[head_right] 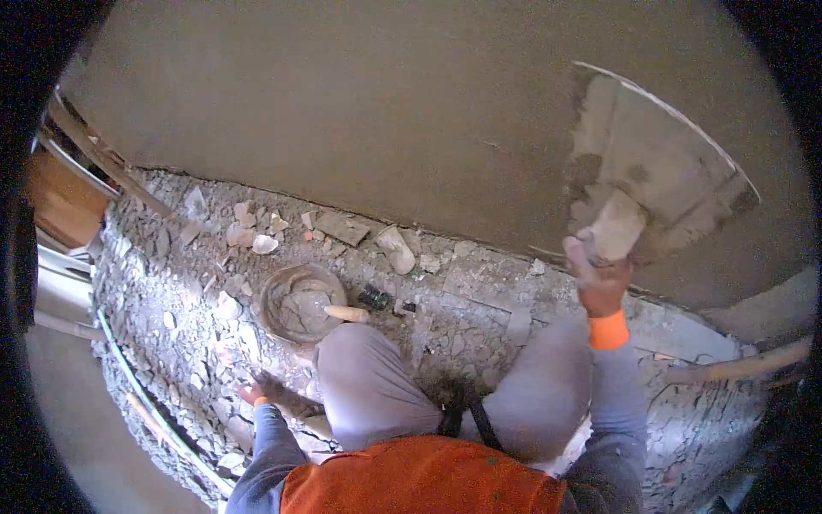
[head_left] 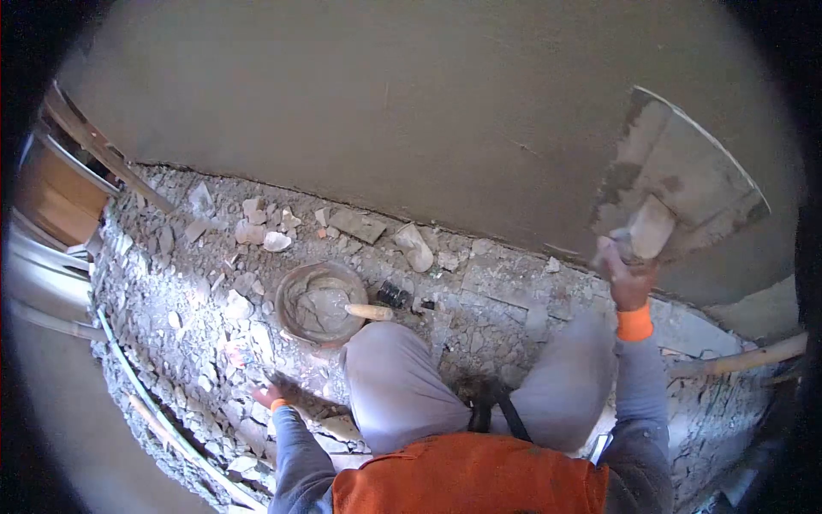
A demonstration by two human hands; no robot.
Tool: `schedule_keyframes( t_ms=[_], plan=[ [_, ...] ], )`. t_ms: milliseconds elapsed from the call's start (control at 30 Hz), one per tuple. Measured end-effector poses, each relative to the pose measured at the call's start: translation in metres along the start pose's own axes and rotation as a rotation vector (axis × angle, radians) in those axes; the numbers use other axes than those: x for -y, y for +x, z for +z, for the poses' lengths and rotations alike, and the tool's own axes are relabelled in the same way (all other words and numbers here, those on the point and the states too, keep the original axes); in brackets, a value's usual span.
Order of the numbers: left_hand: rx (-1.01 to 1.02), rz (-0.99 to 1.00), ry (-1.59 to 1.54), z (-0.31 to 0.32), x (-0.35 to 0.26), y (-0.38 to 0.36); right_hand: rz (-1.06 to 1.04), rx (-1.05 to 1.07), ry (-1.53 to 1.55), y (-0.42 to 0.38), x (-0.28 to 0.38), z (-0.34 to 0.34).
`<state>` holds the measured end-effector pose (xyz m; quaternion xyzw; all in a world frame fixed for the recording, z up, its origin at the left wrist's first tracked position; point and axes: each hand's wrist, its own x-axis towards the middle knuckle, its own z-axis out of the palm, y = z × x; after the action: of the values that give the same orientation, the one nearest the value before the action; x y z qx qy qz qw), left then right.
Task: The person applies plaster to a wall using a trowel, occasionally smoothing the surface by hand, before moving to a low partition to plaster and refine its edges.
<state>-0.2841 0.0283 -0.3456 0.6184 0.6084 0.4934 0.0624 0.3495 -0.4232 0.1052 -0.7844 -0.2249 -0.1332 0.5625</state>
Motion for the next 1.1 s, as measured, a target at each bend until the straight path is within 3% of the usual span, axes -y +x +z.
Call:
schedule_keyframes(
  t_ms=[33, 133, 167, 233, 267, 300, 333, 400, 433, 467, 533, 567, 633, 700, 767, 800, 833, 967, 1100],
  plan=[
    [-0.070, 0.099, 0.142, -0.013, -0.009, 0.010, 0.011, 0.020, 0.015, -0.002, 0.002, 0.010],
    [0.136, -0.401, 0.501, -0.032, -0.052, 0.044, 0.051, 0.035, 0.131, -0.015, -0.008, 0.027],
    [0.069, -0.093, 0.691, -0.029, -0.060, 0.056, 0.067, 0.039, 0.174, -0.021, -0.014, 0.028],
    [0.057, -0.152, 0.667, -0.032, -0.185, 0.070, 0.163, 0.039, 0.253, -0.036, -0.020, 0.023],
    [-0.108, -0.060, 0.782, -0.011, -0.165, 0.077, 0.207, 0.040, 0.293, -0.043, -0.025, 0.017],
    [-0.084, -0.160, 0.713, -0.014, -0.238, 0.081, 0.250, 0.037, 0.301, -0.050, -0.035, 0.012],
    [-0.059, -0.087, 0.467, -0.017, -0.298, 0.083, 0.258, 0.043, 0.281, -0.052, -0.043, 0.005],
    [-0.166, 0.438, 0.089, 0.012, -0.323, 0.100, 0.269, 0.067, 0.241, -0.053, -0.056, -0.007],
    [-0.167, 0.407, -0.150, 0.026, -0.372, 0.097, 0.164, 0.055, 0.147, -0.055, -0.082, -0.012],
    [-0.040, 0.407, -0.368, 0.030, -0.433, 0.084, 0.149, 0.050, 0.137, -0.054, -0.085, -0.019],
    [0.171, 0.649, -0.398, 0.023, -0.547, 0.058, 0.118, 0.044, 0.119, -0.053, -0.090, -0.032],
    [0.129, 0.858, -0.419, 0.033, -0.588, 0.044, 0.112, 0.047, 0.123, -0.054, -0.098, -0.038],
    [0.641, 0.687, -0.668, 0.045, -0.667, -0.001, 0.108, 0.013, 0.155, -0.052, -0.100, -0.047],
    [0.855, 0.731, -0.617, 0.051, -0.726, -0.043, 0.119, 0.003, 0.225, -0.048, -0.089, -0.054],
    [0.862, 0.889, -0.511, 0.092, -0.747, -0.081, 0.108, 0.003, 0.210, -0.047, -0.101, -0.061],
    [0.897, 0.873, -0.488, 0.100, -0.755, -0.096, 0.104, 0.001, 0.200, -0.046, -0.107, -0.064],
    [0.934, 0.857, -0.465, 0.106, -0.763, -0.110, 0.239, 0.026, 0.270, -0.045, -0.092, -0.070],
    [1.013, 0.747, -0.396, 0.126, -0.774, -0.147, 0.143, -0.074, 0.307, -0.046, -0.099, -0.078],
    [1.014, 0.691, -0.390, 0.131, -0.780, -0.158, 0.080, -0.040, 0.126, -0.043, -0.117, -0.089]
  ],
)
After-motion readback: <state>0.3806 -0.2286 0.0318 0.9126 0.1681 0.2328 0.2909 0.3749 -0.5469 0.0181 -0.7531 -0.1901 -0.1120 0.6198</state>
